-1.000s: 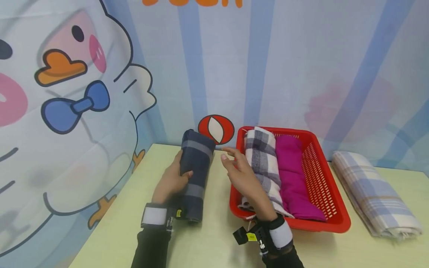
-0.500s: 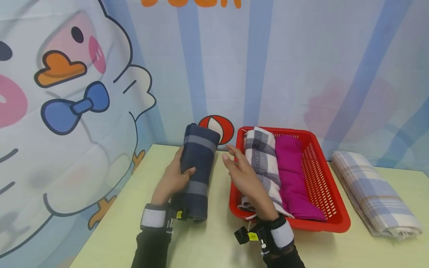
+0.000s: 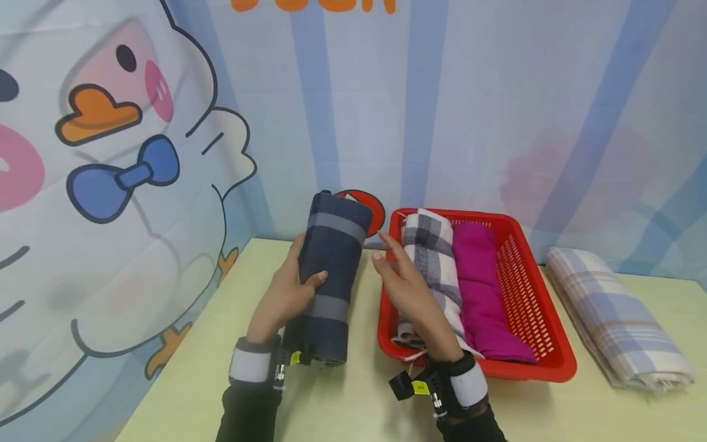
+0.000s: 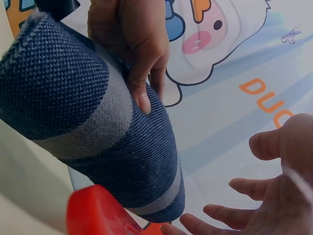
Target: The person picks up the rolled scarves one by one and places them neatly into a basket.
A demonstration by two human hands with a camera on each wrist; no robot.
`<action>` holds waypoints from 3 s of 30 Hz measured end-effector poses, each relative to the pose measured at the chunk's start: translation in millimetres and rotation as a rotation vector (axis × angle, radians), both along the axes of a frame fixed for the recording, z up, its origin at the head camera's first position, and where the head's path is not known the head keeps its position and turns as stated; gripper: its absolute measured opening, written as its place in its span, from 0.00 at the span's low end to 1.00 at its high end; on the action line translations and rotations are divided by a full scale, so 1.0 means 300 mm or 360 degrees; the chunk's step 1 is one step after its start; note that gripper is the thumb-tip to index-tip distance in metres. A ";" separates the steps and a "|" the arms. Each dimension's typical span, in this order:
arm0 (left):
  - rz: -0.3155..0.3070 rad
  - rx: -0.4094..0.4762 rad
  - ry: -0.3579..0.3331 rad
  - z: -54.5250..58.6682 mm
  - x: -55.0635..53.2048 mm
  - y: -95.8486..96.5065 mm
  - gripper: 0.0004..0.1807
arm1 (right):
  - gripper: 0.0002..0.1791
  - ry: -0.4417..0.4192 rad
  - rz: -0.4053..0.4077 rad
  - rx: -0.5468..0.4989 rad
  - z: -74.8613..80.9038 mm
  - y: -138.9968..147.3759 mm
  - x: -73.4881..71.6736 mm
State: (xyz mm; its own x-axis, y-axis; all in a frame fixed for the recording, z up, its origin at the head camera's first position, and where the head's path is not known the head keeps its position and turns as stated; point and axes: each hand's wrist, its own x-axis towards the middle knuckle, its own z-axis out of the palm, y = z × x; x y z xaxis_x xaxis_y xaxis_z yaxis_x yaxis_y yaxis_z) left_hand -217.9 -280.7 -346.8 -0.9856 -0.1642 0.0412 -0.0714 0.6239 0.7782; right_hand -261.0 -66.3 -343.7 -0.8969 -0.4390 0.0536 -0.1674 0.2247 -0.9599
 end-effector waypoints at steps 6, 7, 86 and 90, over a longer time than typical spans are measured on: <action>-0.0006 0.0031 0.0013 0.016 0.014 0.012 0.45 | 0.33 -0.0014 -0.0025 -0.0042 0.003 0.005 -0.002; -0.0003 0.0037 0.0010 0.020 0.016 0.014 0.46 | 0.33 -0.0015 -0.0027 -0.0051 0.004 0.006 -0.003; -0.0726 0.0267 0.0065 0.096 0.096 0.268 0.46 | 0.38 -0.0284 -0.0266 -0.1238 0.042 0.100 -0.014; -0.0753 0.0272 0.0003 0.095 0.097 0.269 0.45 | 0.39 -0.0268 -0.0292 -0.1276 0.049 0.102 -0.010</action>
State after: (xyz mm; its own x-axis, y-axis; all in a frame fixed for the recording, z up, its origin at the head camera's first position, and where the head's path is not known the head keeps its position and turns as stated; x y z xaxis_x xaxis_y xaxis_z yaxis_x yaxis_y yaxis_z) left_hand -188.6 -200.2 -318.1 -0.9536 0.2960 0.0546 0.1899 0.4509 0.8721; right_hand -264.0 -35.7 -328.8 -0.9743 -0.1714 0.1464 -0.0349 -0.5266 -0.8494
